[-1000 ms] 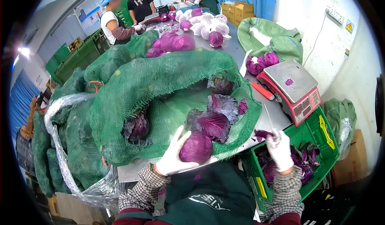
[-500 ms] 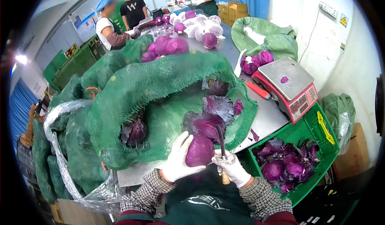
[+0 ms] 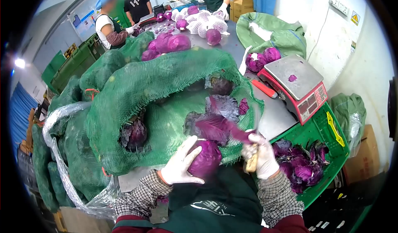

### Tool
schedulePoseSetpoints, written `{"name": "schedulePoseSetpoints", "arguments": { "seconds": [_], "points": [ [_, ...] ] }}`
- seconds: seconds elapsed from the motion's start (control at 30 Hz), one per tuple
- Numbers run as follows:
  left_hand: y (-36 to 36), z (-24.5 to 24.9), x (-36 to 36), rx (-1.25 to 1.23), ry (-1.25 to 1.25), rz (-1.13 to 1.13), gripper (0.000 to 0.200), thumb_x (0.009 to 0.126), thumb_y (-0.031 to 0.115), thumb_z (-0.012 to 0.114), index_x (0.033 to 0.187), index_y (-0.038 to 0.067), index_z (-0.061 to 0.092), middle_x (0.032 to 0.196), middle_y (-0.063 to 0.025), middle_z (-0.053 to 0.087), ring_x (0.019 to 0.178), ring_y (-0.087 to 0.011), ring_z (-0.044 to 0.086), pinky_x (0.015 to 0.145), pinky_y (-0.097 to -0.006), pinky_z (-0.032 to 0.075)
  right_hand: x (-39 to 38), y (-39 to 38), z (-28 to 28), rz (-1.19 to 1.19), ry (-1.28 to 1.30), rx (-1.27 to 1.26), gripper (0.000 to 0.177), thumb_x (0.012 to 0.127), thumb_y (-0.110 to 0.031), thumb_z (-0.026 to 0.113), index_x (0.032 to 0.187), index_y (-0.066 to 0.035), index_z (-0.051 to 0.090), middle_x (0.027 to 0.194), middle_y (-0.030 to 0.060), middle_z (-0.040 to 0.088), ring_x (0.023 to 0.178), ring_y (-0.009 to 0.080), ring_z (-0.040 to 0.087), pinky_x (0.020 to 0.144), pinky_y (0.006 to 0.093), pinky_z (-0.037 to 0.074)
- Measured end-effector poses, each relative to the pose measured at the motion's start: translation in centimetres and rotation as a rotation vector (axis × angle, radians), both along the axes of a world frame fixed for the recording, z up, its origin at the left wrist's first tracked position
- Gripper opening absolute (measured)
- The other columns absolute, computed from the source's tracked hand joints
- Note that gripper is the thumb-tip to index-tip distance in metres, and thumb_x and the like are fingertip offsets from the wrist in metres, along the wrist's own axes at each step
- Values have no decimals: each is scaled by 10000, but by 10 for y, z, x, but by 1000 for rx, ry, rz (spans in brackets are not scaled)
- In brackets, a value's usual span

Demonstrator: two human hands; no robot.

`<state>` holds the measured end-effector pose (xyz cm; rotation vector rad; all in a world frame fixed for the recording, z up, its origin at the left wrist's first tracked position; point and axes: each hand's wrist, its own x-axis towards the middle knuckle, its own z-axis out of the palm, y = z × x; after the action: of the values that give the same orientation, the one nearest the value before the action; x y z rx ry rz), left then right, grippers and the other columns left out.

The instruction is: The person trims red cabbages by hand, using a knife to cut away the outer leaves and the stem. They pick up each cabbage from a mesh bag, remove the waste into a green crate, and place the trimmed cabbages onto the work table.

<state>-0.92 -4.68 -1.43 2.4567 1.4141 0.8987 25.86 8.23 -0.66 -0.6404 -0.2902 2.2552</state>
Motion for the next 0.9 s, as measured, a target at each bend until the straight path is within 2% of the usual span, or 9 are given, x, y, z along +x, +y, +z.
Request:
{"name": "schedulePoseSetpoints", "arguments": {
  "seconds": [0.13, 0.2, 0.27, 0.3, 0.4, 0.5, 0.57, 0.7, 0.9],
  "points": [
    [5, 9, -3, -138, -104, 81, 1104, 559, 496, 891, 1428, 39, 385, 1496, -292, 248, 1381, -463, 289, 1130, -502, 290, 43, 21, 0, -263, -254, 289, 142, 858, -53, 655, 950, -69, 549, 653, 4, 526, 466, 121, 493, 416, 256, 426],
    [10, -1, -13, -209, -225, 149, 1034, 600, 358, 899, 1425, 15, 379, 1481, -253, 302, 1366, -390, 357, 1120, -469, 330, 75, 14, -2, -347, -517, 426, 203, 876, -35, 649, 1055, -38, 553, 666, -16, 532, 487, 89, 497, 424, 226, 423],
    [21, -5, -14, -569, -1000, 228, 985, 610, 282, 893, 1416, 19, 392, 1457, -190, 374, 1296, -334, 461, 1104, -443, 364, 107, 3, -11, -417, -898, 606, 367, 881, -25, 653, 1221, -9, 518, 799, 1, 582, 501, 51, 469, 435, 195, 407],
    [30, -16, -28, -610, -1122, 280, 927, 666, 276, 854, 1423, 31, 380, 1427, -146, 426, 1225, -288, 528, 1085, -423, 397, 133, 5, -48, -586, -1038, 812, 423, 886, -23, 649, 1280, -14, 492, 889, 8, 585, 511, 35, 447, 446, 177, 394],
    [58, -10, -12, -717, -1900, 9, 857, 775, 568, 654, 1437, 102, 375, 1420, -142, 450, 1270, -322, 484, 1045, -529, 412, 155, -14, -32, -524, -1115, 571, 494, 897, -7, 634, 1359, -41, 463, 1097, 12, 563, 578, 9, 441, 491, 140, 377],
    [93, -6, 0, -821, -2165, -168, 823, 801, 693, 510, 1427, 172, 398, 1427, -144, 446, 1293, -395, 439, 1004, -617, 415, 171, -6, -68, -472, -998, 618, 442, 910, 9, 611, 1331, -48, 488, 1066, -5, 579, 671, 2, 479, 508, 125, 379],
    [116, 8, 13, -956, -2335, -352, 829, 800, 692, 532, 1433, 175, 396, 1430, -148, 446, 1297, -420, 430, 969, -651, 431, 157, -2, -58, -425, -985, 575, 350, 918, -28, 629, 1258, -23, 546, 1020, 2, 593, 745, 27, 520, 625, 149, 437],
    [160, 48, 47, -934, -2155, -357, 805, 810, 680, 550, 1426, 179, 413, 1425, -140, 461, 1288, -405, 452, 983, -655, 421, 134, 32, -57, -309, -943, 710, 303, 913, -124, 677, 1151, 45, 595, 961, 32, 615, 877, 82, 566, 779, 207, 471],
    [248, 92, 91, -613, -1512, -226, 783, 833, 533, 651, 1413, 78, 388, 1388, -114, 489, 1238, -279, 512, 1040, -454, 423, 96, 104, -104, -270, -649, 539, 239, 924, -107, 645, 1147, -33, 598, 869, 20, 633, 675, 59, 563, 549, 193, 446]
  ]
}}
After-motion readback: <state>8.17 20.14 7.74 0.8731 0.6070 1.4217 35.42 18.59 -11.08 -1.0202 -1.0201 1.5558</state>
